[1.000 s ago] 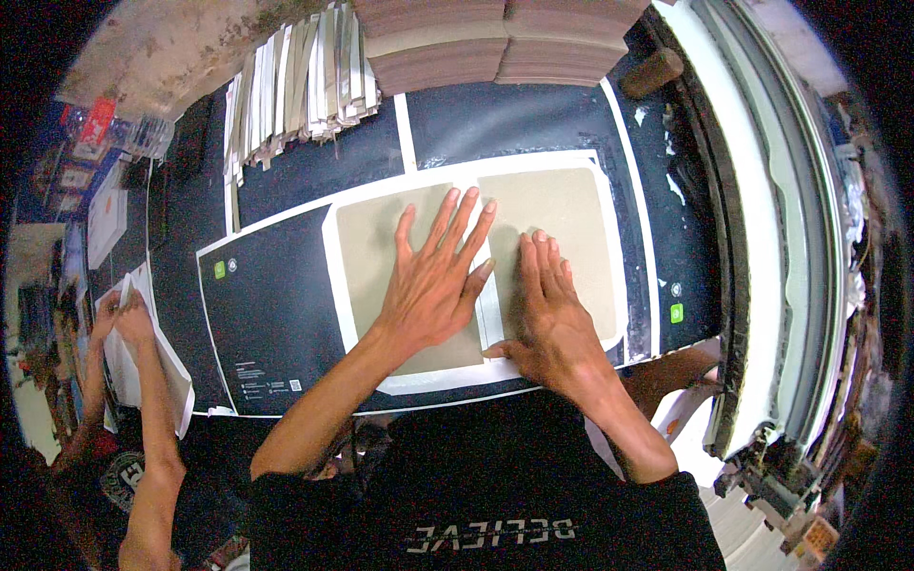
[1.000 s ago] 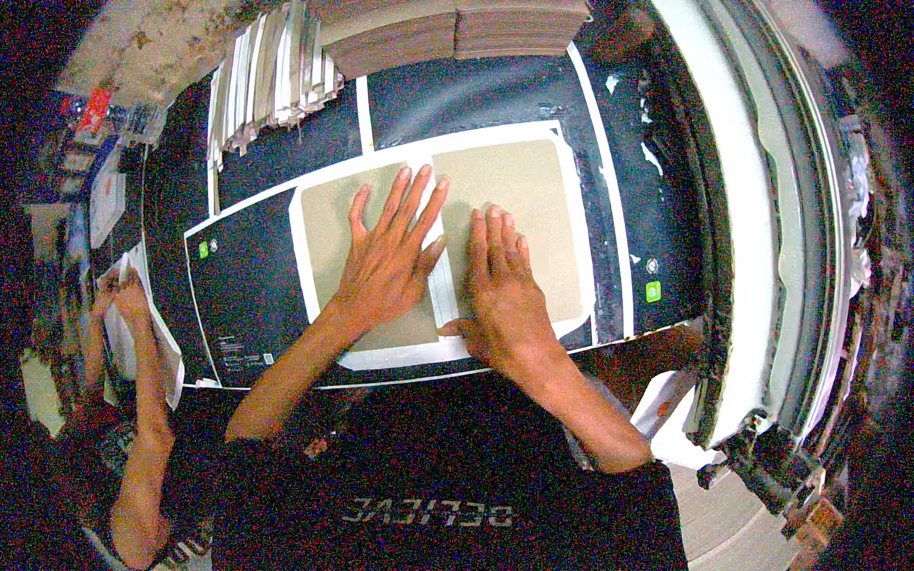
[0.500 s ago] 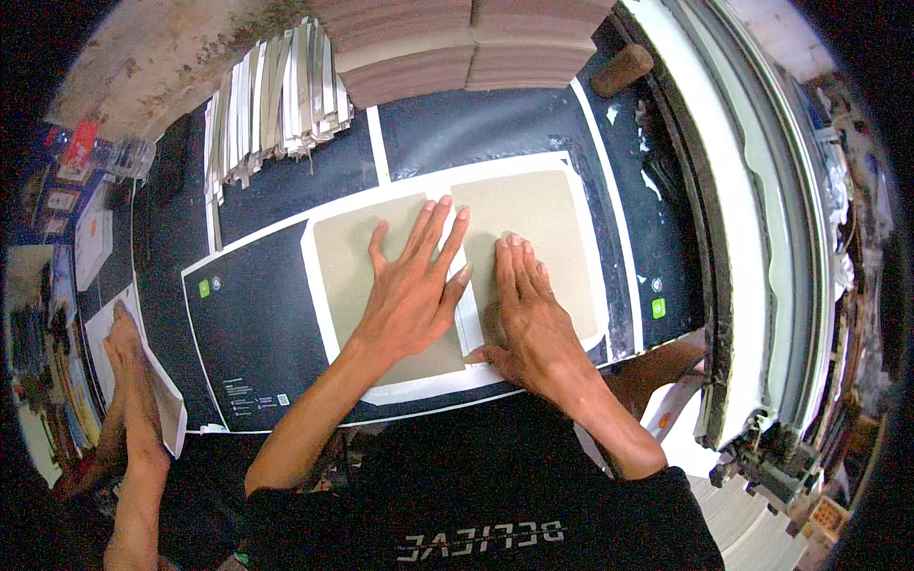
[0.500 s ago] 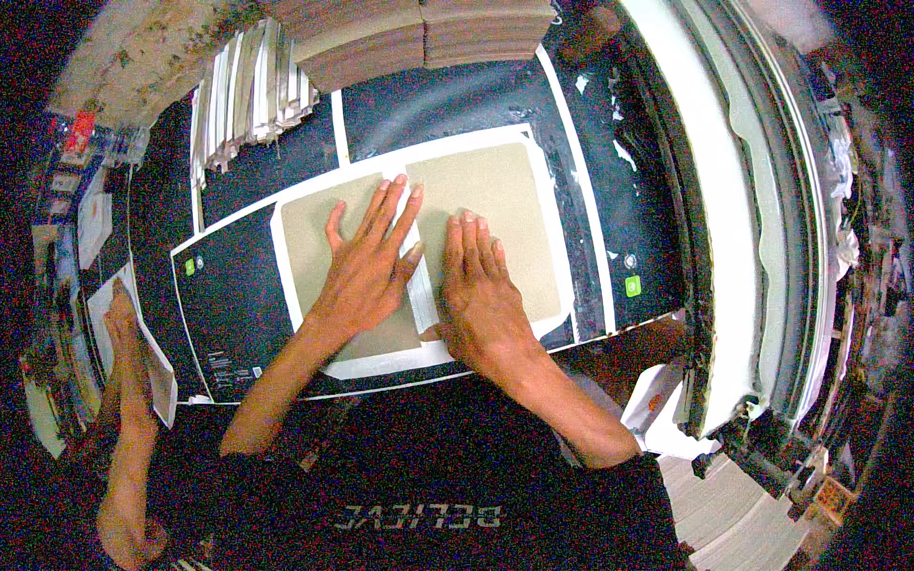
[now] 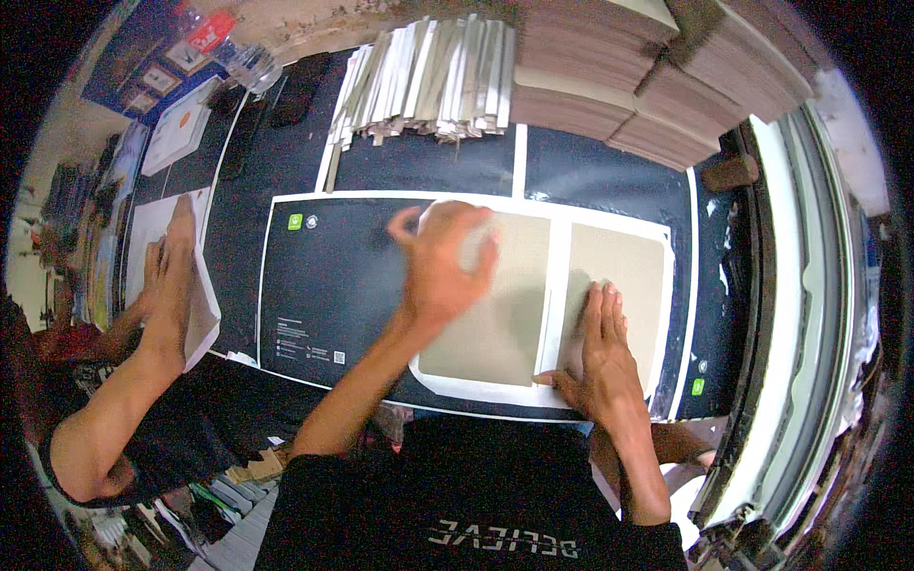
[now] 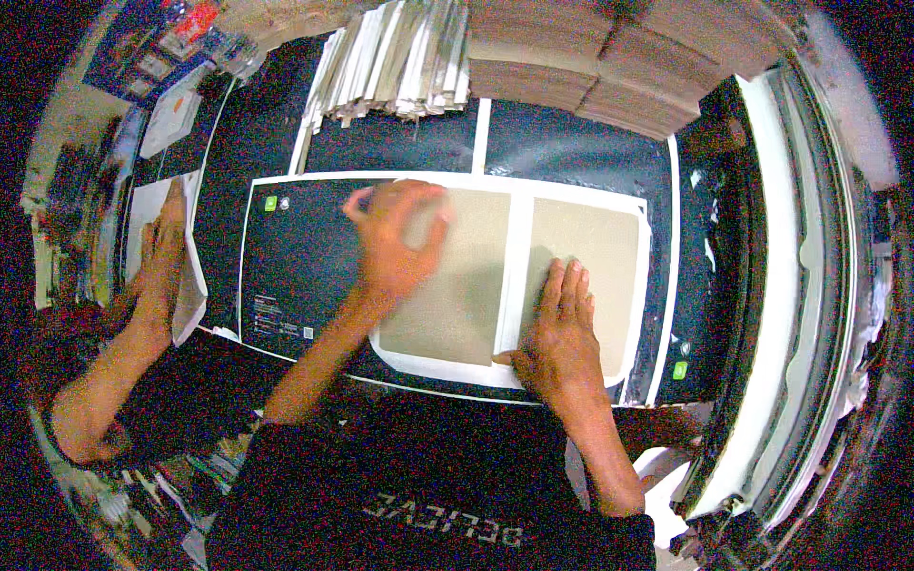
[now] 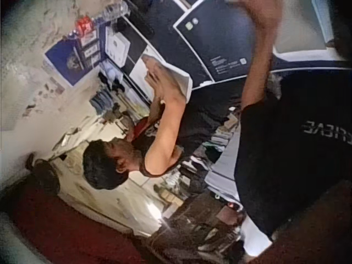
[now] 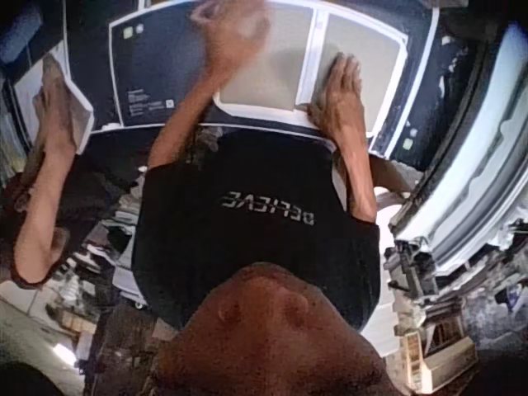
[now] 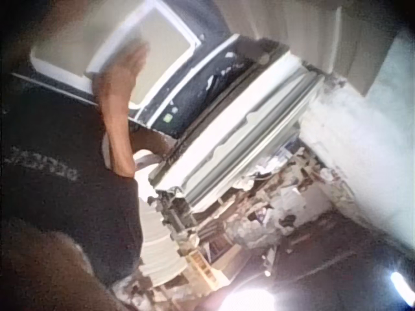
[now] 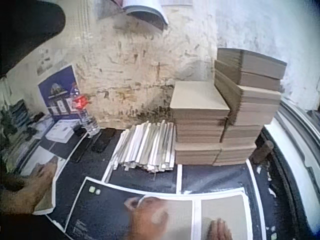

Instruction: The person assembles paper folders by hand at a workstation. The person takes flat cardboard inserts from a stack, aligns them onto a larger paper sheet, peels adhesive backing from tape, and folds the edges of the sheet over the cardboard to secure them.

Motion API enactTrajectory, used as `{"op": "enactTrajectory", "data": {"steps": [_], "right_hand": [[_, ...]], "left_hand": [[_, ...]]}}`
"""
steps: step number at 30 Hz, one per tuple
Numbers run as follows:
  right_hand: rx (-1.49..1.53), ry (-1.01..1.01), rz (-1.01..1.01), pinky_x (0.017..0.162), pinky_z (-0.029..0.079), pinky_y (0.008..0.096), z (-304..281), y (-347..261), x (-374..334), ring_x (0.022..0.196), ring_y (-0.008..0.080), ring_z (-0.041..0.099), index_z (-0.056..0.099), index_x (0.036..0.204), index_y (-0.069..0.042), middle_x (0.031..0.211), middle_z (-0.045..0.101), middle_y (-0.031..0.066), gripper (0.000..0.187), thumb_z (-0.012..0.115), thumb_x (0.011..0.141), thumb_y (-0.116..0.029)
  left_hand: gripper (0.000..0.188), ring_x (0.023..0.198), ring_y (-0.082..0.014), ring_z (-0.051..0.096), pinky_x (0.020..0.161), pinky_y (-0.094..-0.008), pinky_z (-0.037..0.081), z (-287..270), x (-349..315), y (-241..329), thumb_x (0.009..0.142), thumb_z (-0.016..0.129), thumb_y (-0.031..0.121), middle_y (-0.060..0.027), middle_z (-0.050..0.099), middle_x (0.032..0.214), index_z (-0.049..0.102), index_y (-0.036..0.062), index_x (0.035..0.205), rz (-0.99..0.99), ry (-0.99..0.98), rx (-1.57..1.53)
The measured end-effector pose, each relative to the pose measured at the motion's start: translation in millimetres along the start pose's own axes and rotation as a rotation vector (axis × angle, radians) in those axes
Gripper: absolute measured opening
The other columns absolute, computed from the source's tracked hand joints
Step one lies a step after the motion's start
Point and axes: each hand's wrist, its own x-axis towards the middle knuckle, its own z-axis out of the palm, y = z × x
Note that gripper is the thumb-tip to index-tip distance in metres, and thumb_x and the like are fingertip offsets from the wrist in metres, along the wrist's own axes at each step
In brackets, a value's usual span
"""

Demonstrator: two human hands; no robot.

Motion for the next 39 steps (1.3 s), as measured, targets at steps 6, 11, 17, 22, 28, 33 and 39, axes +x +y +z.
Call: {"op": "enactTrajectory", "data": {"steps": [6,11,17,22,28,33,39], "right_hand": [[-0.118,0.012,0.01,0.118,0.034,0.0509,-16,-24,8,0.143,0.0471,0.036,0.021,0.155,0.004,0.152,0.034,0.0359,0.118,0.093,0.067,-0.027],[0.221,0.171,-0.155,0.097,0.052,0.0462,-16,-43,48,0.115,0.0417,0.063,0.05,0.14,0.0,0.125,0.064,0.026,0.07,0.081,0.08,-0.019],[0.366,0.218,-0.32,0.085,0.055,0.0444,-2,-61,116,0.096,0.0383,0.067,0.069,0.114,0.001,0.11,0.067,0.0228,0.03,0.071,0.087,-0.008],[0.195,0.232,-0.638,0.094,0.048,0.0438,-4,-65,177,0.104,0.036,0.058,0.066,0.123,-0.002,0.111,0.061,0.0207,0.039,0.068,0.085,-0.005],[0.05,-0.014,-0.802,0.098,0.044,0.042,-19,-65,213,0.107,0.0342,0.055,0.065,0.122,-0.004,0.108,0.062,0.0181,0.042,0.069,0.081,-0.011],[-0.099,-0.116,-0.59,0.093,0.049,0.0437,-42,-53,203,0.103,0.0364,0.06,0.064,0.119,-0.003,0.108,0.063,0.0172,0.054,0.079,0.071,-0.023],[-0.075,-0.093,-0.563,0.094,0.051,0.0441,-52,-48,182,0.106,0.037,0.061,0.059,0.125,-0.003,0.111,0.062,0.0195,0.076,0.087,0.059,-0.028]], "left_hand": [[0.054,0.107,-0.0271,0.052,0.09,-0.0485,0.035,-18,14,-59,0.07,0.089,0.042,-0.0052,0.059,0.107,0.065,0.0125,0.107,-0.164,0.037,-0.145],[0.05,0.108,-0.0281,0.051,0.089,-0.0485,0.036,-15,20,-70,0.068,0.091,0.04,-0.0052,0.058,0.106,0.066,0.0143,0.102,-0.21,-0.069,-0.165],[0.047,0.109,-0.0299,0.051,0.09,-0.0503,0.035,-12,26,-70,0.066,0.092,0.036,-0.007,0.057,0.106,0.067,0.0134,0.099,-0.217,-0.072,-0.189],[0.049,0.112,-0.031,0.051,0.09,-0.0513,0.036,-18,23,-70,0.064,0.093,0.035,-0.0084,0.057,0.108,0.067,0.0132,0.1,-0.242,-0.09,-0.18],[0.051,0.113,-0.0312,0.051,0.094,-0.0529,0.035,-16,26,-69,0.064,0.094,0.036,-0.0088,0.057,0.11,0.067,0.0129,0.102,-0.248,-0.099,-0.18],[0.051,0.113,-0.0314,0.051,0.094,-0.0527,0.035,-21,23,-67,0.066,0.093,0.036,-0.0093,0.057,0.11,0.066,0.0124,0.102,-0.291,-0.131,-0.205],[0.055,0.115,-0.0317,0.05,0.095,-0.0544,0.034,-15,25,-70,0.065,0.093,0.04,-0.0092,0.056,0.111,0.065,0.0122,0.104,-0.278,-0.179,-0.159]]}}
